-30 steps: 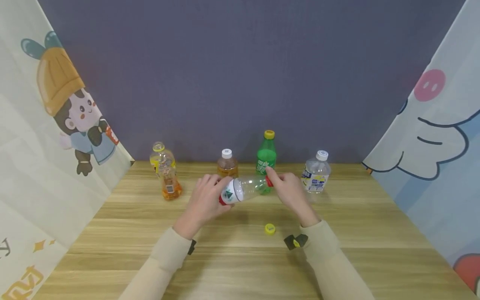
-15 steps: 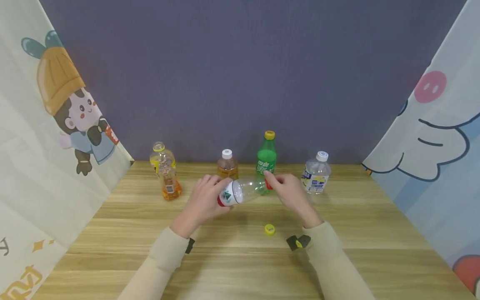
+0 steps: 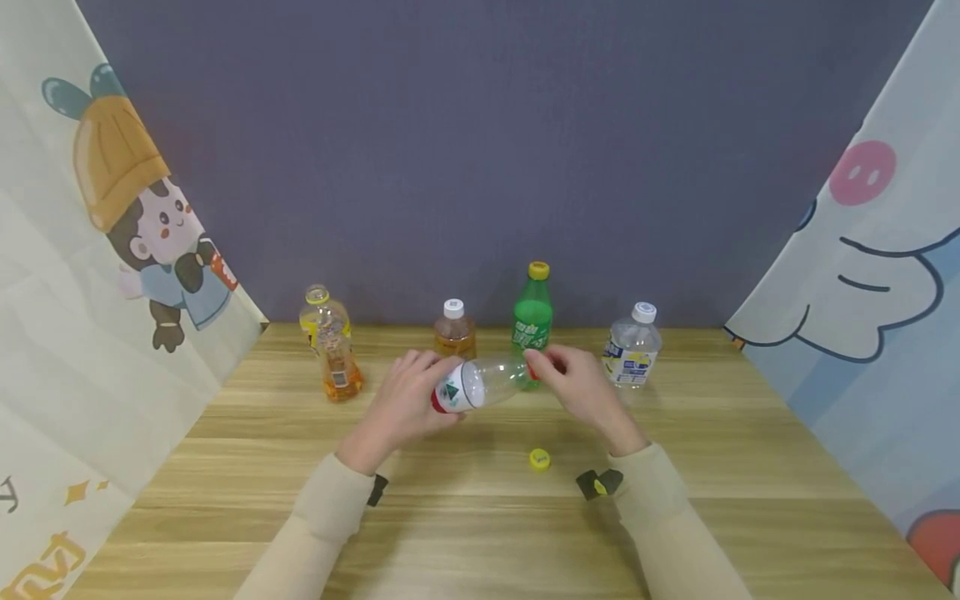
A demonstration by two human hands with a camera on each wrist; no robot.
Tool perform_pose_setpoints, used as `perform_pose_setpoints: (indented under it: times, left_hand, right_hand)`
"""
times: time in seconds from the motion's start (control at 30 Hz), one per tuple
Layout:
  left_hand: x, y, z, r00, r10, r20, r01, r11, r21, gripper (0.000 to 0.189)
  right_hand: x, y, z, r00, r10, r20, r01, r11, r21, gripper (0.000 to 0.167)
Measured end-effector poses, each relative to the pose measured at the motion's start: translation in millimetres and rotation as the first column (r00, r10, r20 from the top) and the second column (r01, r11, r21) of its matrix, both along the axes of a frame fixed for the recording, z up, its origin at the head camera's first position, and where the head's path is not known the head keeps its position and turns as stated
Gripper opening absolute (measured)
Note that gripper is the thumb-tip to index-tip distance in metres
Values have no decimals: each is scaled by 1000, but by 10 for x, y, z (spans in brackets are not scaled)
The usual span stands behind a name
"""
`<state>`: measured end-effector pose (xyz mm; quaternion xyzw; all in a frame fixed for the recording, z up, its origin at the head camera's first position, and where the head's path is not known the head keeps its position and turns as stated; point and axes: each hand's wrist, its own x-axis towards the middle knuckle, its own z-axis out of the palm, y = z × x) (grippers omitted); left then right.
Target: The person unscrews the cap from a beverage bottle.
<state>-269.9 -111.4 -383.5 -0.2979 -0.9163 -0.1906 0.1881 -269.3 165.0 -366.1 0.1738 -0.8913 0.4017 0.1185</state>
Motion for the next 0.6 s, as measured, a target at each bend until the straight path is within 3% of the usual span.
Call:
perform_pose_setpoints:
  times: [0.17, 0.3, 0.6]
  left_hand:
    - [-1, -11, -6, 1000, -4, 10, 4, 1000, 9, 69]
    - [-7, -13, -10, 1000, -9, 3, 9, 1000, 5, 70]
    - [-22, -26, -17, 996, -5, -93, 2, 1000, -26, 72]
  right_hand:
    - [8, -3, 3, 1000, 11, -14, -11, 1000, -11, 41]
    - [15, -18, 2, 999, -38, -5, 38, 999, -22, 49]
    - [40, -72, 45, 965, -170, 201, 176, 984, -12, 69]
